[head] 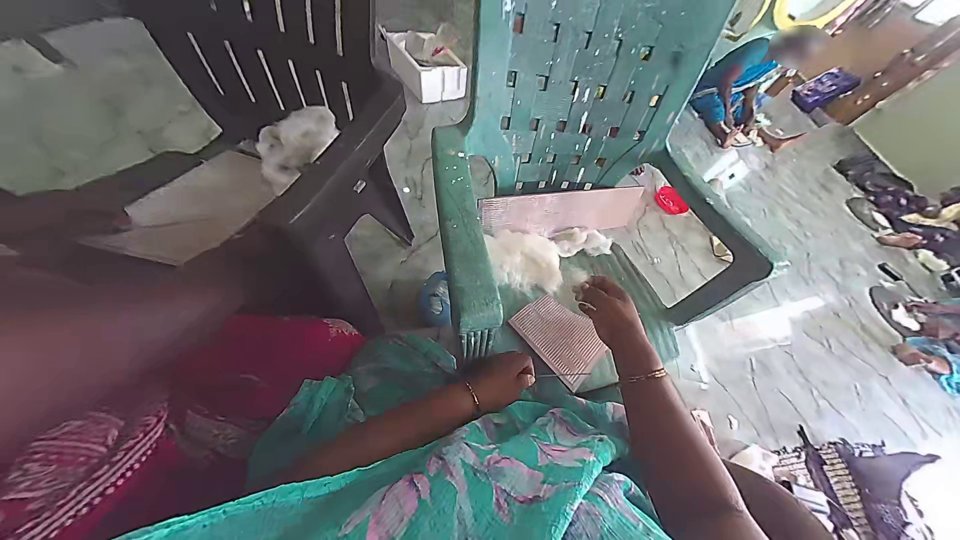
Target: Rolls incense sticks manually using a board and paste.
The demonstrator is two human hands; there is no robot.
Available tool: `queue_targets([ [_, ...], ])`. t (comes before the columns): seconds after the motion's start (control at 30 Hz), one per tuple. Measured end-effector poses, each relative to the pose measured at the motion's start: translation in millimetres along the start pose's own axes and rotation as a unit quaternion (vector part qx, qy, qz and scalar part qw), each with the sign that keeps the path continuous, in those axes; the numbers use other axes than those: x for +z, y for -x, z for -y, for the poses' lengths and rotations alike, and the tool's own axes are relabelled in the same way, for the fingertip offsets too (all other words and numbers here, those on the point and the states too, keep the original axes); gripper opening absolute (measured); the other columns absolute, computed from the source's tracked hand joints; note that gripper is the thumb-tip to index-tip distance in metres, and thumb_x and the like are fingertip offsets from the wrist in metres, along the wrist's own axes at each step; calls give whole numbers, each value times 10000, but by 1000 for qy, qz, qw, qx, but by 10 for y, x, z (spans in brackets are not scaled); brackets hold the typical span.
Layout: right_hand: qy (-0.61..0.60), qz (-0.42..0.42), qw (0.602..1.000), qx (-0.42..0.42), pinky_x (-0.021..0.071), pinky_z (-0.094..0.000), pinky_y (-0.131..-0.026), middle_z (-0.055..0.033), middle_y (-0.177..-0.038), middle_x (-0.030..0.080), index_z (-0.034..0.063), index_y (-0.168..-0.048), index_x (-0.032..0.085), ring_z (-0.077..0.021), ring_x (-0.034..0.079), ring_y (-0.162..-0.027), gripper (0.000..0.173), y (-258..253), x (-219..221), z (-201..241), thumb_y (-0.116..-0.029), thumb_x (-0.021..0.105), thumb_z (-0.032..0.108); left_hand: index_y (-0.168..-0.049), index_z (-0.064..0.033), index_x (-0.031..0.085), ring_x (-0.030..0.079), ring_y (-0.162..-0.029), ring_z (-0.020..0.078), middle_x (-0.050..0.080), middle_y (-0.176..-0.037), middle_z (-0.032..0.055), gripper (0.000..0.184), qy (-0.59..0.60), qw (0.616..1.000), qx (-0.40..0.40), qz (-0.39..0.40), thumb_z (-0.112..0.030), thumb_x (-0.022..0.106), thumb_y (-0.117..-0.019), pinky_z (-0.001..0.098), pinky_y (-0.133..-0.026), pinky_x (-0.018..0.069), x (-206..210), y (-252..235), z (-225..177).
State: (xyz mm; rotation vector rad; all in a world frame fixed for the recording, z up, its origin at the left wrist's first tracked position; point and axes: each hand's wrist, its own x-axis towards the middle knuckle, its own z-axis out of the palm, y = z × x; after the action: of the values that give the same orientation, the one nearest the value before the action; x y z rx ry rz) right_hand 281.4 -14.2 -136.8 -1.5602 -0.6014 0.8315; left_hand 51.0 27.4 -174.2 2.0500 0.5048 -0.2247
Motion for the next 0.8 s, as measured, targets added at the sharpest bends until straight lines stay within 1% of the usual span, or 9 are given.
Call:
queue_targets([
  [0.07, -93, -18, 995, 26, 549, -312, -732, -10, -847, 651, 84, -1005, 591, -119, 635, -761, 99, 90, -87, -13, -1034, 523, 17, -1245, 54, 611, 625, -1117, 337, 633, -1211, 240, 321, 26, 999, 0, -29, -183, 455, -1094, 491, -1005, 483, 31, 19, 6],
  [0.17, -136, -21, 990, 27, 558, -314, -734, -16, -856, 648, 66, -1039, 610, -123, 637, -760, 115, 246, -193, -87, -1039, 506, 16, -1252, 54, 589, 635, -1020, 244, 646, -1149, 203, 322, 109, 989, 1, -97, -209, 502, -1088, 405, -944, 509, 89, 40, -24],
  [0.27, -135, 36, 990, 0, 564, -302, -740, -14, -871, 658, 54, -1022, 625, -112, 638, -761, 145, 413, -255, -241, -1026, 494, -7, -1210, 69, 587, 626, -994, 167, 645, -1108, 156, 334, 215, 957, 15, -193, -178, 653, -995, 328, -918, 520, 126, 6, -148],
  [0.4, -89, 137, 986, -43, 558, -276, -756, 0, -848, 668, 42, -1013, 650, -83, 630, -749, 119, 628, -237, -392, -980, 550, -14, -1290, 41, 575, 620, -966, 149, 640, -1134, 135, 393, 257, 925, 4, -279, -206, 674, -1001, 313, -888, 524, 61, -39, -376],
  [0.5, -65, 186, 979, -58, 558, -258, -766, 10, -858, 678, 42, -1033, 637, -68, 644, -769, 113, 730, -223, -427, -958, 586, -25, -1236, 27, 619, 604, -949, 144, 645, -1106, 119, 289, 262, 926, 9, -273, -171, 636, -1025, 314, -879, 511, 37, -52, -504],
  [0.57, -66, 199, 976, -61, 555, -255, -760, 13, -859, 684, 49, -1041, 633, -65, 646, -768, 124, 758, -236, -456, -953, 594, -29, -1085, 17, 651, 549, -797, 73, 621, -923, 48, 160, 267, 929, 7, -255, -127, 636, -1017, 241, -748, 469, 65, -74, -553],
  [0.63, -77, 182, 978, -62, 551, -267, -746, 5, -855, 673, 48, -1051, 635, -73, 635, -753, 124, 753, -258, -490, -956, 592, -19, -981, 0, 637, 517, -706, 45, 594, -812, 6, 98, 281, 926, 0, -251, -93, 634, -1010, 214, -683, 447, 110, -107, -556],
  [0.7, -98, 141, 984, -53, 549, -271, -717, 1, -850, 663, 48, -1061, 637, -78, 624, -728, 102, 734, -258, -509, -993, 568, 17, -972, -3, 631, 507, -676, 49, 577, -791, 0, 79, 295, 919, -14, -262, -73, 629, -1010, 210, -656, 441, 135, -121, -567],
  [0.8, -105, 136, 985, -34, 569, -293, -750, -34, -962, 681, 41, -1187, 607, -114, 661, -800, 167, 730, -260, -507, -1056, 523, 102, -993, 3, 639, 528, -673, 52, 595, -802, 9, 81, 311, 907, -31, -282, -76, 634, -1013, 202, -650, 459, 142, -121, -604],
])
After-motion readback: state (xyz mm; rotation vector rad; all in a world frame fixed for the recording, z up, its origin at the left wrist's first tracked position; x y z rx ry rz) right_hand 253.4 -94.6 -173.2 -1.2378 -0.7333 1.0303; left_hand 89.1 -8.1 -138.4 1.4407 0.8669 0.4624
